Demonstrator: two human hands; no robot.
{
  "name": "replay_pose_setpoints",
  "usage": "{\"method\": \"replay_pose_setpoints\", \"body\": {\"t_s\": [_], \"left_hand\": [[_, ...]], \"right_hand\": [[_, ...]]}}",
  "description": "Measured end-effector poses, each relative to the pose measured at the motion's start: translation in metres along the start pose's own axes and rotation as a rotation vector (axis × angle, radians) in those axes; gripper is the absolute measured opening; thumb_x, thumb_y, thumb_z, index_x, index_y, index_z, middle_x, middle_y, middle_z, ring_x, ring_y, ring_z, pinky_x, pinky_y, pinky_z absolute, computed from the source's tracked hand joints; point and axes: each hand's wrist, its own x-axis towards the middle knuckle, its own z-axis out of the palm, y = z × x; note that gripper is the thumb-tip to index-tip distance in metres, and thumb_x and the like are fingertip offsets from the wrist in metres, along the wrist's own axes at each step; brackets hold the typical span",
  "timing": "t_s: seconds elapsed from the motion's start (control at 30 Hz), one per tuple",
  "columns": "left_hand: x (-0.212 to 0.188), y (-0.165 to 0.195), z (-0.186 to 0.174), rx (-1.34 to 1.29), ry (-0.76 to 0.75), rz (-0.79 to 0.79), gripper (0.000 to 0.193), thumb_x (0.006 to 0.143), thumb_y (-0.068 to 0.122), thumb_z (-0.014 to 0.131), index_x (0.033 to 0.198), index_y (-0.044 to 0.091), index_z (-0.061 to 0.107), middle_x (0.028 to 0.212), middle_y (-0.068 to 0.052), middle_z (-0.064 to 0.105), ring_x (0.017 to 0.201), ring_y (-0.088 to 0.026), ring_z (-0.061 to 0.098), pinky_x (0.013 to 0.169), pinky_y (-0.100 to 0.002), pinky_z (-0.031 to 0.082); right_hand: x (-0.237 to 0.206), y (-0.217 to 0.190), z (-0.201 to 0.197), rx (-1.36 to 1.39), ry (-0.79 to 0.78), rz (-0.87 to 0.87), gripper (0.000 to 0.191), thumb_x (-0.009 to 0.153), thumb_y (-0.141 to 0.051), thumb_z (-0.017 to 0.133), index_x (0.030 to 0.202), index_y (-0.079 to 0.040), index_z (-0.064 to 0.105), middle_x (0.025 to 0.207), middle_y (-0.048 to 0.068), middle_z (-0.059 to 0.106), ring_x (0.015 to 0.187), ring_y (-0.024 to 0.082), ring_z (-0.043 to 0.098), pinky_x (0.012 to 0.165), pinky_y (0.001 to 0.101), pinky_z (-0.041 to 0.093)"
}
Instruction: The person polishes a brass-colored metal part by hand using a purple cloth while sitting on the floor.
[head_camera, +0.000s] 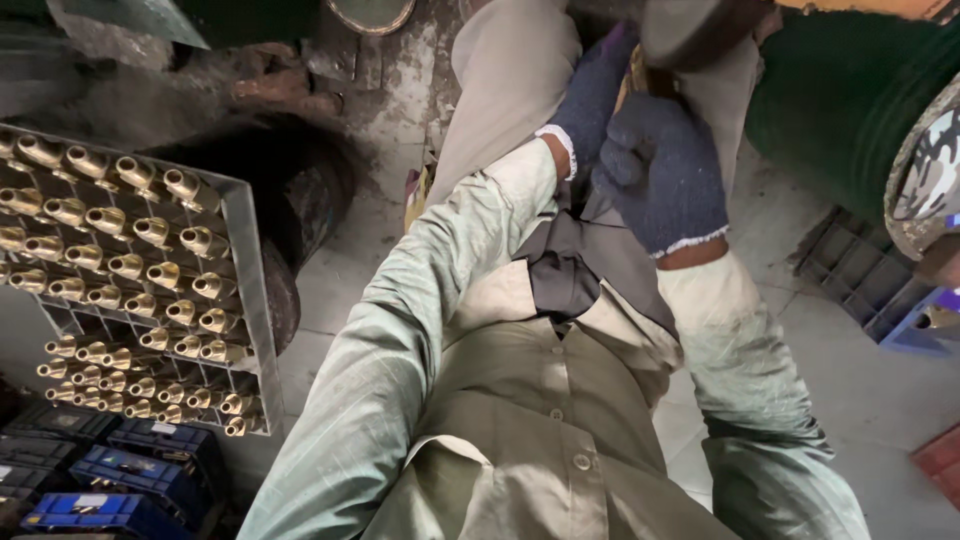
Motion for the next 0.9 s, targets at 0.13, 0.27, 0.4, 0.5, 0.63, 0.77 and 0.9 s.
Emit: {"method": "replay_pose_setpoints", "body": {"t_s": [0.13,0.27,0.4,0.5,0.63,0.77,0.9], "left_hand": [[0.007,-0.002,-0.005,-0.041,-0.05,-0.006,0.047,0.109,0.042,0.049,0.124,0.0,0.066,0.116,-0.011,0.069,0.104,-0.022,0.062,0.094,-0.039,0.051],[-0.008,0.007,-0.002,-0.417,-0.558,-0.178,0.043,0.108,0.043,0.051,0.11,0.003,0.066,0.096,-0.015,0.071,0.081,-0.029,0.067,0.068,-0.045,0.056],[-0.068,0.016,0.002,-0.066,-0.426,-0.003,0.039,0.1,0.043,0.057,0.106,0.008,0.074,0.08,-0.004,0.073,0.065,-0.017,0.069,0.048,-0.035,0.057],[-0.148,0.012,-0.006,0.557,0.03,0.16,0.038,0.106,0.035,0.056,0.119,0.0,0.067,0.1,-0.012,0.073,0.086,-0.016,0.069,0.078,-0.034,0.059],[-0.222,0.018,-0.003,0.2,-0.265,0.215,0.033,0.111,0.016,0.057,0.14,0.003,0.057,0.114,-0.012,0.068,0.101,-0.015,0.068,0.096,-0.033,0.055],[-0.258,0.038,0.002,0.046,-0.353,0.15,0.035,0.108,0.01,0.055,0.142,0.003,0.052,0.114,-0.015,0.069,0.09,-0.02,0.07,0.077,-0.035,0.058],[-0.266,0.049,0.005,0.241,-0.241,0.196,0.038,0.111,0.008,0.056,0.146,-0.006,0.05,0.116,-0.02,0.069,0.101,-0.022,0.07,0.087,-0.034,0.058]], "right_hand": [[0.004,-0.002,-0.003,-0.975,-0.212,-0.483,0.033,0.082,0.01,0.069,0.104,-0.006,0.052,0.084,-0.002,0.047,0.071,0.009,0.044,0.069,0.0285,0.049],[0.007,-0.015,0.006,-0.297,-0.063,-0.142,0.016,0.086,-0.006,0.07,0.086,-0.007,0.054,0.073,0.002,0.05,0.059,0.014,0.046,0.057,0.0312,0.044],[-0.06,0.007,-0.01,-0.802,-0.282,-0.397,0.017,0.1,-0.001,0.064,0.088,-0.008,0.055,0.077,0.002,0.053,0.062,0.011,0.048,0.063,0.0294,0.041],[-0.14,0.044,-0.029,-1.189,-0.28,-0.745,0.027,0.09,0.001,0.069,0.11,-0.01,0.054,0.079,0.003,0.06,0.071,0.019,0.061,0.078,0.0399,0.053],[-0.188,0.065,-0.039,-0.626,-0.222,-0.175,0.086,0.084,0.0,0.072,0.161,-0.005,0.035,0.085,0.01,0.065,0.068,0.016,0.064,0.063,0.0309,0.054],[-0.193,0.061,-0.033,-1.037,-0.256,-0.334,0.101,0.076,-0.006,0.078,0.162,-0.003,0.027,0.097,0.009,0.064,0.082,0.014,0.062,0.077,0.0297,0.054],[-0.199,0.059,-0.028,-1.127,-0.212,-0.291,0.103,0.071,-0.008,0.081,0.161,-0.005,0.032,0.099,0.007,0.065,0.084,0.013,0.064,0.077,0.0304,0.054]]}}
